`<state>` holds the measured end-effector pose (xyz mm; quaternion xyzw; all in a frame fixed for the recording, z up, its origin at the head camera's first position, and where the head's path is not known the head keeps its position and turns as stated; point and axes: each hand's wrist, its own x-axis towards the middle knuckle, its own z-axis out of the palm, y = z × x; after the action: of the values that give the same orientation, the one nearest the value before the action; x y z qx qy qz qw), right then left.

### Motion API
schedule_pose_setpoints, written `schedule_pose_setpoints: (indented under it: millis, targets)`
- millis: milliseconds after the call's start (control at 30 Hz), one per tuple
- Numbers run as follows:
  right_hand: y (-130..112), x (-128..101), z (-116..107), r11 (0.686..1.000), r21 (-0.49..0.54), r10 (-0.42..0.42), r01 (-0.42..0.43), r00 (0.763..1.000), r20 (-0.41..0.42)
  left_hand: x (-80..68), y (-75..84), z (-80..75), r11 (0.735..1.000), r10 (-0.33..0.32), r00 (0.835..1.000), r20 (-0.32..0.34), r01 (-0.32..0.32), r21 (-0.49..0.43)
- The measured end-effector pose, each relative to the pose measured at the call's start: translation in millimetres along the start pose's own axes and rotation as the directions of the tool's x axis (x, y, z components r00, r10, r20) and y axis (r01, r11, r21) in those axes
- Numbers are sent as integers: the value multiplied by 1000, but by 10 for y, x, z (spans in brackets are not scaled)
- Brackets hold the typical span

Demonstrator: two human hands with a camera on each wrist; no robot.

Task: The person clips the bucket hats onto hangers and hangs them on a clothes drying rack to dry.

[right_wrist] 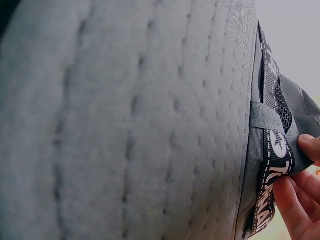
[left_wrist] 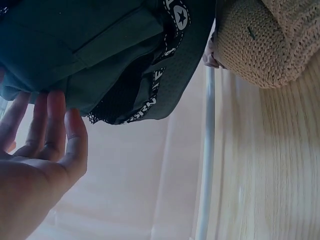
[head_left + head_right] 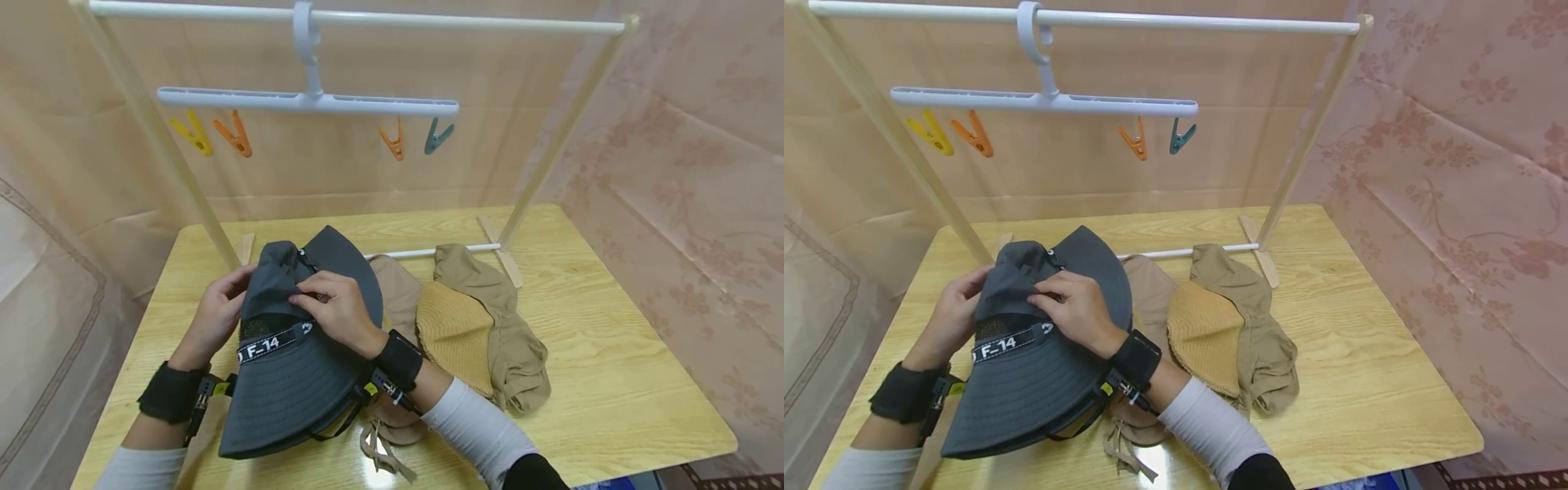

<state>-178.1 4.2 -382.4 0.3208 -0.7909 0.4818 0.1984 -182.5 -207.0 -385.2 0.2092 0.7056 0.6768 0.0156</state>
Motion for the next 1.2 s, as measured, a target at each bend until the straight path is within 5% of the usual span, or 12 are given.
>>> schedule_pose_setpoints:
  millis: [467,933,1200]
  targets:
    - [-25,60,-22,1000,4,-29,29,999,17,45,12,24,995,-53,997,-59,57,77]
    - [-31,55,-11,1000,5,-17,17,1000,25,43,-10,33,997,-72,995,-69,74,16]
    - [-34,64,-10,1000,10,-24,23,999,29,53,4,72,1000,-12,980,-198,12,-2]
